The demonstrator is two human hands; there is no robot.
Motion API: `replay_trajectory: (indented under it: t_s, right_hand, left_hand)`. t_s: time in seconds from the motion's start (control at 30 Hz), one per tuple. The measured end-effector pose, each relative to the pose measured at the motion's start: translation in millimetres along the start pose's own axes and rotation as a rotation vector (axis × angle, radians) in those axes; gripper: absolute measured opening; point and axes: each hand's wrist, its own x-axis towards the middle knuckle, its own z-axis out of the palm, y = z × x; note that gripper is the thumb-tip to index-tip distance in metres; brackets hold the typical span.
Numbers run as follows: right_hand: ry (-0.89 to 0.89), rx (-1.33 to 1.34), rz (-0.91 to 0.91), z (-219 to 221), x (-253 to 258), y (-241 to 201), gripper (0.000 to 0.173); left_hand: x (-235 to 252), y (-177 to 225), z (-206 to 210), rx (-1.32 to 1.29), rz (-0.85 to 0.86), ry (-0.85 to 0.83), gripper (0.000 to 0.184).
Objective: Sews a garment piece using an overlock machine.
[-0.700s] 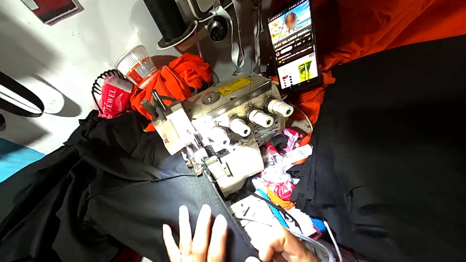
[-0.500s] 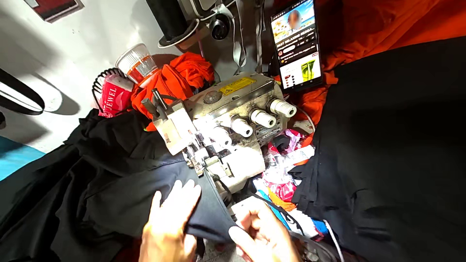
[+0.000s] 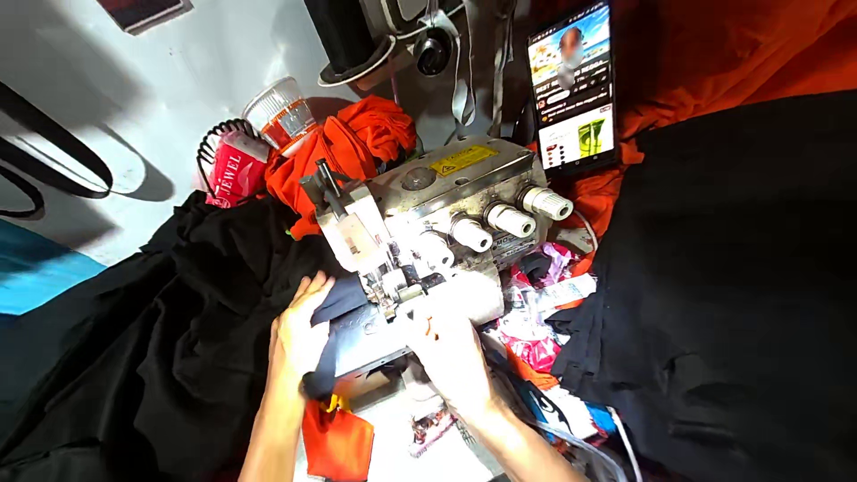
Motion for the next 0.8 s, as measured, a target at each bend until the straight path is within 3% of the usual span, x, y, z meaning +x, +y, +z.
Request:
replay_trajectory:
  t_s: [0.07,0.13,0.2,0.27,0.33,0.43,0.5,0.57,0.67,0.73,0.8]
  right_hand:
    - [0.045,-0.150,-0.113,-4,-6,-2,0.011]
    - [0.080,-0.322,-0.279,-4,-15,0,0.013]
    - [-0.027,-0.358,-0.501,-6,-27,5,0.017]
    - [-0.254,-0.371,-0.606,-17,-36,7,0.032]
    - [-0.245,-0.459,-0.637,-32,-38,12,0.023]
    - [-0.096,-0.593,-0.603,-58,-34,29,0.021]
    - [-0.085,-0.517,-0.537,-69,-32,35,0.020]
    - [-0.138,-0.226,-0.397,-72,-36,32,0.021]
    - [-0.282,0.347,-0.140,-65,-42,23,0.028]
    - [-0.261,0.308,-0.098,-57,-46,19,0.042]
    - [-0.166,0.062,-0.143,-49,-45,18,0.038]
  left_hand:
    - [-29,17,-5,0.130,-0.080,0.042,0.046]
    - [-60,37,-10,0.348,-0.011,0.081,0.051]
    - [-85,59,-17,0.513,0.080,0.078,0.048]
    - [-101,81,-25,0.559,0.126,0.012,0.039]
    - [-109,93,-28,0.529,0.173,-0.105,0.034]
    - [-97,89,-32,0.361,0.262,-0.253,0.028]
    - [-69,78,-38,0.176,0.274,-0.202,0.036]
    - [-39,59,-30,0.142,0.273,-0.061,0.032]
    - [-14,38,-27,0.133,0.168,-0.170,0.037]
    - [-12,28,-27,0.105,0.241,-0.166,0.021]
    - [-14,24,-34,0.091,0.320,-0.081,0.016]
